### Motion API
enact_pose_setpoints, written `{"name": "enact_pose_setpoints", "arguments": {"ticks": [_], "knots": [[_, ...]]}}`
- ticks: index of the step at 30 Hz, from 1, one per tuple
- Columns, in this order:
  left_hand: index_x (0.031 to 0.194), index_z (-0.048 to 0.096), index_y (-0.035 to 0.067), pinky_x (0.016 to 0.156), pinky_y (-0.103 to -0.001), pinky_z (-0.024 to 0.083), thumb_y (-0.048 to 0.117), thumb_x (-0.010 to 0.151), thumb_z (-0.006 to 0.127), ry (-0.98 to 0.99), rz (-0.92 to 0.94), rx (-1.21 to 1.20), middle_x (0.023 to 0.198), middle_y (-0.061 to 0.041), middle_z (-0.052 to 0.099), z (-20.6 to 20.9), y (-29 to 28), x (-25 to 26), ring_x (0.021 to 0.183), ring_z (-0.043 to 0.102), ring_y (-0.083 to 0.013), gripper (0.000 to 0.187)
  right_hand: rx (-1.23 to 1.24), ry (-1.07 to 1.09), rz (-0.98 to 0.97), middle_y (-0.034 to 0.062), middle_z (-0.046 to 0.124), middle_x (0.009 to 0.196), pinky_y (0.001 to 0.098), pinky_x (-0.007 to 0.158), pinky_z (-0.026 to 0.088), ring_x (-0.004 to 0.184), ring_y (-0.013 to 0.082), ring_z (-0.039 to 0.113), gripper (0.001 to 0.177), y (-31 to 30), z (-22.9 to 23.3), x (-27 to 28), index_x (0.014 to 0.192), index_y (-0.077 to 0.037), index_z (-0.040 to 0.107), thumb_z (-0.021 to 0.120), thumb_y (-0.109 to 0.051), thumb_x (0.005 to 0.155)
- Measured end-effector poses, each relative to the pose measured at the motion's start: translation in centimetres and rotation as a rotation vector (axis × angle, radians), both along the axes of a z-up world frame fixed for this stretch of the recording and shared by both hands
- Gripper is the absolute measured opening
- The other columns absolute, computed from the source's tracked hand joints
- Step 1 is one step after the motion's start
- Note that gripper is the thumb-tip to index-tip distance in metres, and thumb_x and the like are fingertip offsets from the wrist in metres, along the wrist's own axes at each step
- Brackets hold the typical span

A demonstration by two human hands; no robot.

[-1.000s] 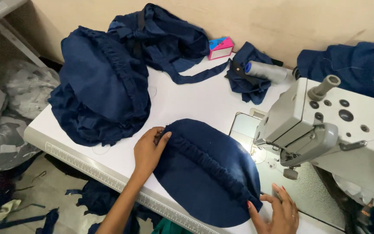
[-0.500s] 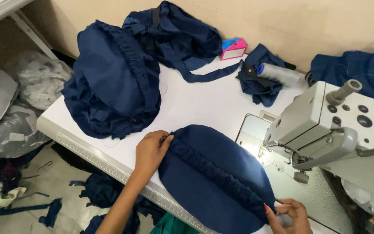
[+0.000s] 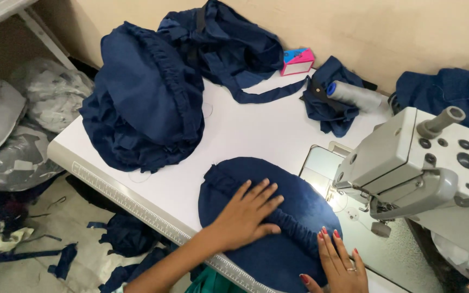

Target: Sewing fabric pieces to create blue caps using an industrial sewing machine.

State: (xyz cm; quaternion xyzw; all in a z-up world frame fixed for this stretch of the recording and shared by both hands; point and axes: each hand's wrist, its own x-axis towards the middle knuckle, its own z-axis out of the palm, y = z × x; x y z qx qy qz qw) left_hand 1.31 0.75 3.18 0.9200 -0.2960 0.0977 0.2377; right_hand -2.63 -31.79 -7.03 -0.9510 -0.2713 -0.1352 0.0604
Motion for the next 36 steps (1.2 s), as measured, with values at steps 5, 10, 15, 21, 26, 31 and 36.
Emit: {"name": "enact_pose_setpoints", "arguments": {"ticks": [5,10,15,21,26,31,36], "knots": [[0.152,0.048,0.013,0.123,-0.057,0.014,0.061,0.1,0.044,-0.004,0.244,0.143,0.162,-0.015,0.037,-1.1,4.8,3.1,0.154,0.025,-0.0312,0.071,0.009,-0.082,0.011,0.0065,0.033,0.156,0.0606,0.109,0.026,0.145,0.0215,0.027,0.111,-0.3,-1.0,0.2,0.15,-0.014,0.03,0.054,-0.081,0.066],[0.152,0.046,0.013,0.119,-0.061,0.012,0.059,0.1,0.044,0.05,0.355,0.171,0.162,-0.016,0.033,-1.1,5.9,2.9,0.152,0.023,-0.0334,0.069,0.045,-0.026,-0.017,0.0104,0.034,0.156,0.0597,0.108,0.023,0.145,0.0245,0.027,0.118,0.4,0.1,-0.1,0.152,-0.011,0.031,0.056,-0.083,0.061],[0.155,0.044,0.009,0.122,-0.06,0.015,0.062,0.102,0.04,-0.12,0.21,0.14,0.166,-0.016,0.035,3.2,-0.6,-0.7,0.156,0.025,-0.0334,0.076,0.157,-0.037,0.014,0.0143,0.039,0.154,0.0534,0.108,0.03,0.142,0.0263,0.034,0.106,1.6,3.6,-1.4,0.146,-0.011,0.041,0.065,-0.076,0.066],[0.158,0.044,0.008,0.128,-0.06,0.014,0.061,0.104,0.043,-0.099,-0.235,0.107,0.168,-0.013,0.039,-1.7,-6.1,-2.2,0.162,0.027,-0.0313,0.076,0.171,-0.137,-0.027,0.0105,0.049,0.149,0.0507,0.107,0.039,0.137,0.0247,0.046,0.076,1.9,3.4,-1.7,0.132,-0.023,0.061,0.073,-0.061,0.067],[0.155,0.044,0.008,0.122,-0.062,0.01,0.064,0.1,0.043,-0.029,-0.007,0.148,0.163,-0.014,0.038,-1.5,-2.1,1.4,0.154,0.027,-0.031,0.078,0.153,-0.046,-0.057,0.0115,0.052,0.145,0.0525,0.106,0.039,0.135,0.0279,0.048,0.073,2.4,5.3,-2.1,0.132,-0.022,0.061,0.073,-0.057,0.07],[0.152,0.044,0.01,0.121,-0.06,0.01,0.063,0.099,0.043,0.011,0.193,0.161,0.162,-0.014,0.037,-0.8,3.1,2.5,0.153,0.025,-0.0326,0.076,0.169,-0.003,-0.117,0.0117,0.053,0.144,0.0511,0.109,0.037,0.135,0.0272,0.049,0.08,1.7,3.6,-1.8,0.138,-0.018,0.057,0.073,-0.057,0.07],[0.15,0.046,0.011,0.119,-0.061,0.012,0.061,0.098,0.047,0.093,0.255,0.174,0.16,-0.017,0.036,0.4,3.9,2.7,0.151,0.024,-0.0356,0.073,0.218,0.008,-0.16,0.0146,0.055,0.143,0.0482,0.112,0.037,0.136,0.0283,0.049,0.087,0.7,1.6,-1.1,0.14,-0.007,0.052,0.072,-0.056,0.071]]}}
